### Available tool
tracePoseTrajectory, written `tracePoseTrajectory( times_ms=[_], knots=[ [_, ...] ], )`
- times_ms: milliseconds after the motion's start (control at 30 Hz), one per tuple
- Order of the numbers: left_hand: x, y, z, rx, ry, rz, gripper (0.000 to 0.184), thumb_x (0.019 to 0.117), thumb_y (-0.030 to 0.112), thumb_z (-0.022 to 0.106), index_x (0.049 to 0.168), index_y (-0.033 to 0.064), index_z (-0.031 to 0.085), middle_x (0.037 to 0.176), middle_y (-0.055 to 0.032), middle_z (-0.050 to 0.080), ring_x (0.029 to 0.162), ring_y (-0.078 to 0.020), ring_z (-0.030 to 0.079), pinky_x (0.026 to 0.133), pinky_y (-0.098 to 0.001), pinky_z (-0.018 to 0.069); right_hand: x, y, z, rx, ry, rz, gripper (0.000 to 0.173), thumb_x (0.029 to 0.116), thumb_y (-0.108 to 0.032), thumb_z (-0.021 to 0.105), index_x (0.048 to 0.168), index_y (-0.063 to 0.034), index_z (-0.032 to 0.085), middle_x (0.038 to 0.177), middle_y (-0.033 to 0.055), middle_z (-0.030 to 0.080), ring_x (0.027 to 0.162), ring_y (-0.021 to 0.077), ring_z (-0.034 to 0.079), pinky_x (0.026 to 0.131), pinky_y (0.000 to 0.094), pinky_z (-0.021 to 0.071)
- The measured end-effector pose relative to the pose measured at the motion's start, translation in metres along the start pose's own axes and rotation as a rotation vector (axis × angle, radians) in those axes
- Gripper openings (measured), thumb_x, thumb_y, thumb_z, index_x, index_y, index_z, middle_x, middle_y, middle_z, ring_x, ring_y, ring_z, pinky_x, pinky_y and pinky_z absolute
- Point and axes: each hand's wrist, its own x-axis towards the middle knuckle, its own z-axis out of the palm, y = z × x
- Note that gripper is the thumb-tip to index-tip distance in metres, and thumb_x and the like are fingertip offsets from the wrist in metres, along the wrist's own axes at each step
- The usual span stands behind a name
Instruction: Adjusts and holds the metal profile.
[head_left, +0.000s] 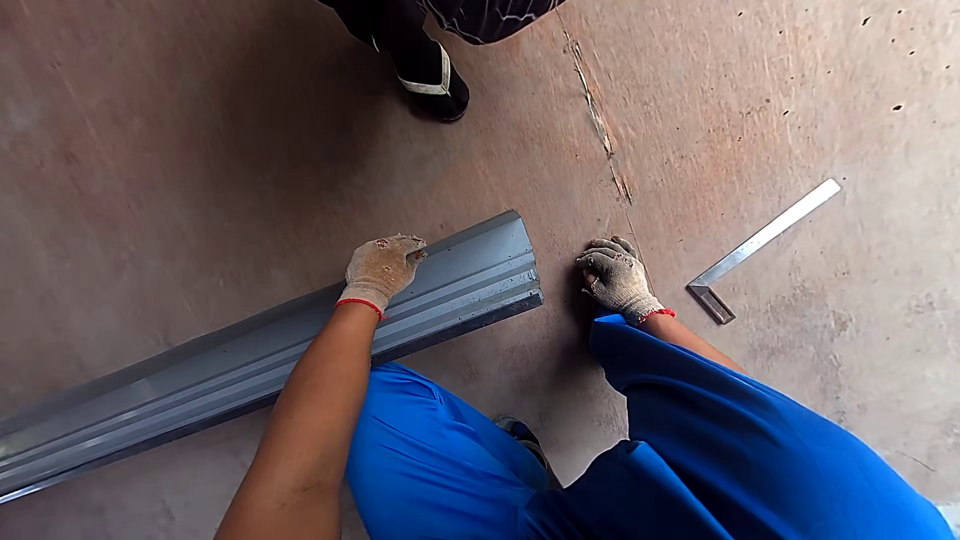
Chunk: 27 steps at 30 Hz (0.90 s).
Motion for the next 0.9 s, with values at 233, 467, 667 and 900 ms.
tracePoseTrajectory(
  times_ms=[233, 467, 667, 900],
  knots=[
    [-0.0012, 0.0014, -0.0027, -0.010, 0.001, 0.012, 0.025, 0.1027, 0.025, 0.060, 0.122, 0.0173, 0.074, 0.126, -0.0094, 0.072, 0.117, -0.0319, 0.068, 0.098, -0.0591, 0.0518, 0.0002, -0.0027, -0.0027, 0.010, 0.007, -0.002, 0.031, 0.0910, -0.030, 0.055, 0.109, -0.0197, 0.078, 0.124, 0.0008, 0.073, 0.135, 0.0250, 0.056, 0.121, 0.0564, 0.0310],
    [-0.0005, -0.0006, 0.0008, -0.001, 0.017, 0.026, 0.023, 0.1024, 0.024, 0.060, 0.119, 0.0175, 0.075, 0.124, -0.0083, 0.073, 0.114, -0.0314, 0.069, 0.095, -0.0582, 0.0532, -0.0005, -0.0017, -0.0018, 0.004, 0.005, -0.001, 0.030, 0.0909, -0.031, 0.055, 0.108, -0.0206, 0.077, 0.123, -0.0007, 0.073, 0.135, 0.0241, 0.057, 0.121, 0.0559, 0.0308],
    [-0.0011, 0.0009, -0.0018, -0.004, 0.003, 0.013, 0.024, 0.1027, 0.025, 0.060, 0.121, 0.0178, 0.074, 0.125, -0.0085, 0.072, 0.116, -0.0313, 0.068, 0.097, -0.0579, 0.0524, 0.0012, -0.0018, -0.0016, 0.001, -0.004, 0.010, 0.030, 0.0906, -0.032, 0.056, 0.109, -0.0208, 0.077, 0.124, -0.0009, 0.073, 0.136, 0.0234, 0.056, 0.122, 0.0551, 0.0303],
    [-0.0003, 0.0003, -0.0004, 0.000, 0.001, 0.011, 0.024, 0.1028, 0.025, 0.060, 0.119, 0.0175, 0.075, 0.125, -0.0075, 0.072, 0.117, -0.0305, 0.068, 0.097, -0.0579, 0.0522, 0.0011, -0.0021, -0.0018, 0.012, 0.000, 0.012, 0.030, 0.0906, -0.030, 0.055, 0.108, -0.0203, 0.077, 0.123, -0.0014, 0.073, 0.136, 0.0225, 0.056, 0.122, 0.0542, 0.0302]
  ],
)
